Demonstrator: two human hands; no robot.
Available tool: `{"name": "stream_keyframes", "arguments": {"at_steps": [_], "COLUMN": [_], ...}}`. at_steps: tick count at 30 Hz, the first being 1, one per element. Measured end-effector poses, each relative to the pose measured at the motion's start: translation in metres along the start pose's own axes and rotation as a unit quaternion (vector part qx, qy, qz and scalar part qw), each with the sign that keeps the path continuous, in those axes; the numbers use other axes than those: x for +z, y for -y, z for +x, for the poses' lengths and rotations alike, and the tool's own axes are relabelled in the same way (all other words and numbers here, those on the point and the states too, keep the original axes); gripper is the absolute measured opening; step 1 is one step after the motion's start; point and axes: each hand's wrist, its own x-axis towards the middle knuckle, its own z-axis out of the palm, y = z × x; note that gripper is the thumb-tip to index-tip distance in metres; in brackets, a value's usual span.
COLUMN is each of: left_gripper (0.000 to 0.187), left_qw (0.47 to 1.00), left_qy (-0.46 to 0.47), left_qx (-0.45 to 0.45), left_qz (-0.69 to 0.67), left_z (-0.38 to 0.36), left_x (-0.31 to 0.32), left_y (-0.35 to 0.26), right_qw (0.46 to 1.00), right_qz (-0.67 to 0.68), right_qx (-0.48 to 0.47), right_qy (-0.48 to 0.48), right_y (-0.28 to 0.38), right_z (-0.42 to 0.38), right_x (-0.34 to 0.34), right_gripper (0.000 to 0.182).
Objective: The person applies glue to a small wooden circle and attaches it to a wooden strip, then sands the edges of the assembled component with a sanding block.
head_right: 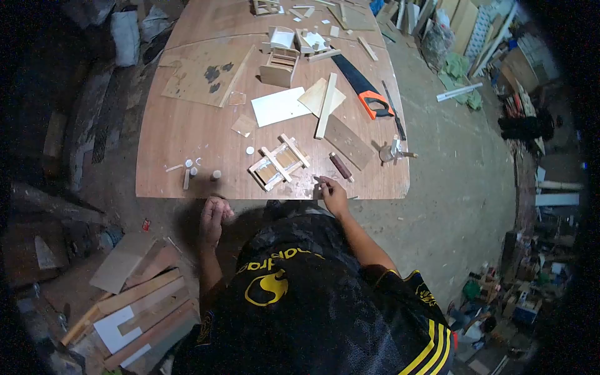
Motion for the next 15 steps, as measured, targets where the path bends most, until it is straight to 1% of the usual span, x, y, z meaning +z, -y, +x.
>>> {"name": "stream_keyframes", "arguments": {"at_steps": [1,3,4,6,7,8,9,10,11,12,13,15], "left_gripper": [0.019,0.025,0.025,0.032,0.032,0.033,0.034,0.034,0.035,0.036,0.036,0.032], "left_qw": [1.000,0.993,0.992,0.993,0.992,0.991,0.989,0.989,0.984,0.978,0.978,0.988], "left_qy": [-0.010,-0.085,-0.094,-0.111,-0.114,-0.117,-0.118,-0.117,-0.122,-0.128,-0.128,-0.139], "left_qx": [0.002,0.027,0.026,0.008,0.006,-0.016,-0.038,-0.040,-0.060,-0.081,-0.083,-0.035], "left_qz": [-0.005,0.083,0.080,0.047,0.047,0.066,0.085,0.085,0.113,0.140,0.142,0.051], "left_z": [-0.005,-0.015,-0.021,-0.030,-0.036,-0.041,-0.045,-0.048,-0.051,-0.053,-0.055,-0.055], "left_x": [-0.002,-0.005,-0.006,-0.009,-0.010,-0.011,-0.011,-0.013,-0.016,-0.018,-0.019,-0.019], "left_y": [0.002,0.006,0.008,0.008,0.007,0.005,0.004,0.007,0.011,0.014,0.017,0.017], "right_qw": [1.000,0.998,0.998,0.997,0.997,0.996,0.996,0.988,0.966,0.973,0.973,0.957], "right_qz": [-0.008,0.000,0.009,0.017,-0.004,-0.025,-0.025,-0.136,-0.244,-0.212,-0.212,-0.253], "right_qx": [0.002,0.012,0.011,0.010,-0.011,-0.031,-0.029,-0.057,-0.084,-0.088,-0.086,-0.077], "right_qy": [0.020,0.054,0.059,0.068,0.074,0.079,0.079,0.039,0.000,-0.030,-0.027,-0.118], "right_y": [0.001,0.002,0.003,0.002,0.001,-0.002,0.001,0.010,0.019,0.021,0.016,0.005], "right_z": [0.002,0.006,0.008,0.013,0.016,0.016,0.014,0.009,0.005,0.003,0.002,0.003], "right_x": [0.001,0.002,0.003,0.007,0.007,0.007,0.005,0.001,-0.003,-0.007,-0.007,-0.011], "right_gripper": [0.028,0.029,0.029,0.028,0.027,0.026,0.026,0.025,0.025,0.023,0.023,0.019]}}
